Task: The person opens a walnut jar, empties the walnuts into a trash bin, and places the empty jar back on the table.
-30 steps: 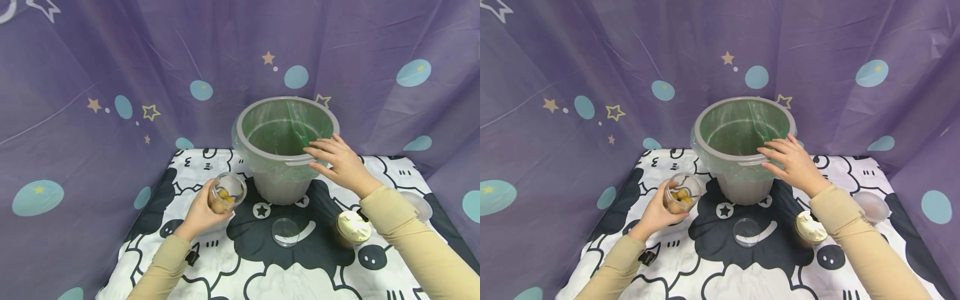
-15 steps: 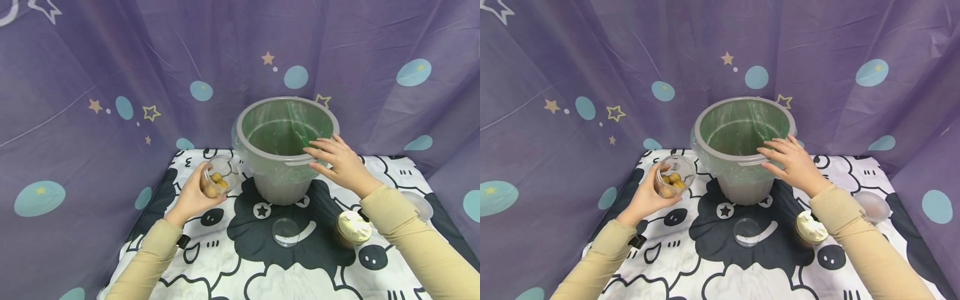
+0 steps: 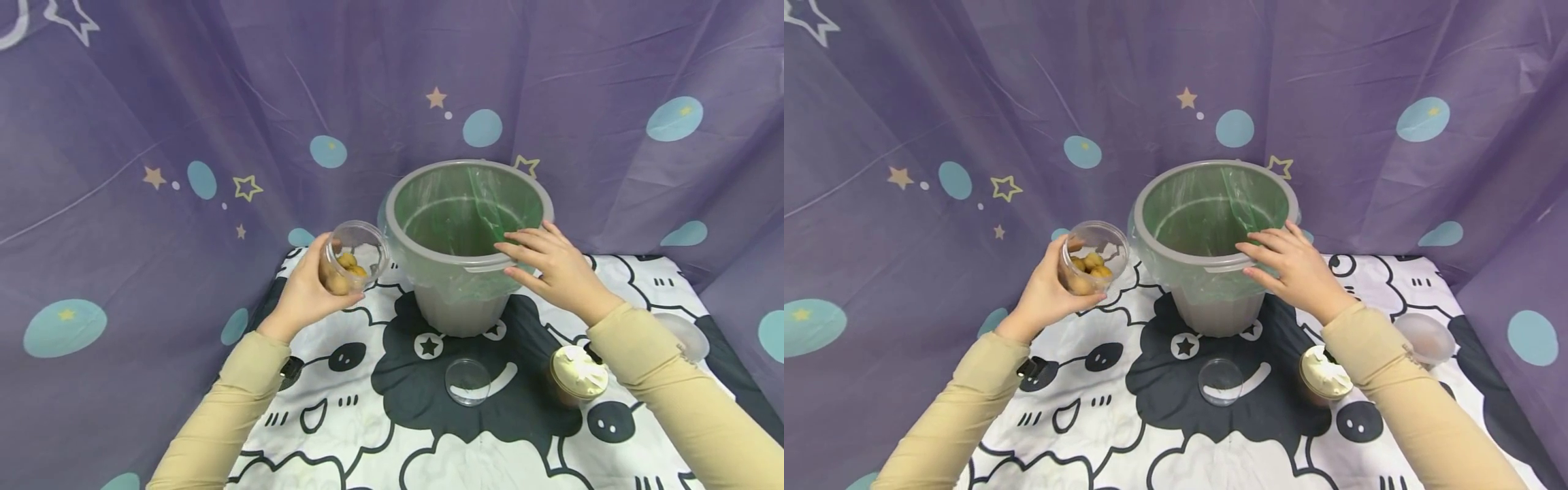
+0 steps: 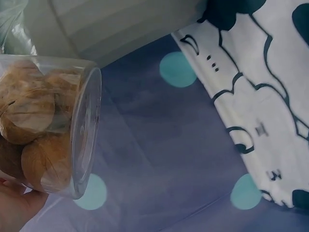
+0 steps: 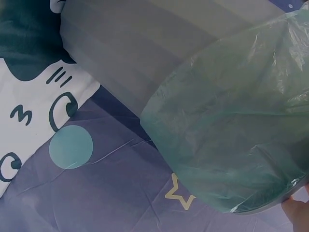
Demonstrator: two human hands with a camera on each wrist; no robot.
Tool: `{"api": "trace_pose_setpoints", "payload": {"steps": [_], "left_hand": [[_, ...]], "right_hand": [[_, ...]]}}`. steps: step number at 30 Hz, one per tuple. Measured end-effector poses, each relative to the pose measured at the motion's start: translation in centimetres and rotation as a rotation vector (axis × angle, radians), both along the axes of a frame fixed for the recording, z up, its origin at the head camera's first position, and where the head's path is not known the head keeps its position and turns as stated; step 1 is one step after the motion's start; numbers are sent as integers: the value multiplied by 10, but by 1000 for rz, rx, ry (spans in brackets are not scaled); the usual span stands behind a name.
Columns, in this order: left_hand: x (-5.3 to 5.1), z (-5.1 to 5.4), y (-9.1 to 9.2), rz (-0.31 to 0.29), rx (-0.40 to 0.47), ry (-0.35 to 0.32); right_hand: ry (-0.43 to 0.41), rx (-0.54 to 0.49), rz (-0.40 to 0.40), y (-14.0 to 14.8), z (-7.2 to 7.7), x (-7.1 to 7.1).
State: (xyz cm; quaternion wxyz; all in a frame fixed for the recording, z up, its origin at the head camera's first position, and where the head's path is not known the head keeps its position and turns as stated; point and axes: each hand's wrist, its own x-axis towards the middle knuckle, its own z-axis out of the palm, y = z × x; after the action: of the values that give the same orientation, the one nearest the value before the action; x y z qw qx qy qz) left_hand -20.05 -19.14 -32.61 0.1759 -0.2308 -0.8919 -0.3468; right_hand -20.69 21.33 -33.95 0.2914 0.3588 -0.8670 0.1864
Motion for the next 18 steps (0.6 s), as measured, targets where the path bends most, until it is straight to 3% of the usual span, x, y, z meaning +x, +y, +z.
{"api": "trace_pose_setpoints", "payload": {"steps": [5,11,18], "left_hand": [[-4,17,2,21,-14,44],[-17,34,10,26,-29,110],[-30,55,24,22,-79,105]], "right_hand": [[-1,-3,0,0,0,0],[2,3,5,0,2,1],[0,-1,5,0,2,1]]}}
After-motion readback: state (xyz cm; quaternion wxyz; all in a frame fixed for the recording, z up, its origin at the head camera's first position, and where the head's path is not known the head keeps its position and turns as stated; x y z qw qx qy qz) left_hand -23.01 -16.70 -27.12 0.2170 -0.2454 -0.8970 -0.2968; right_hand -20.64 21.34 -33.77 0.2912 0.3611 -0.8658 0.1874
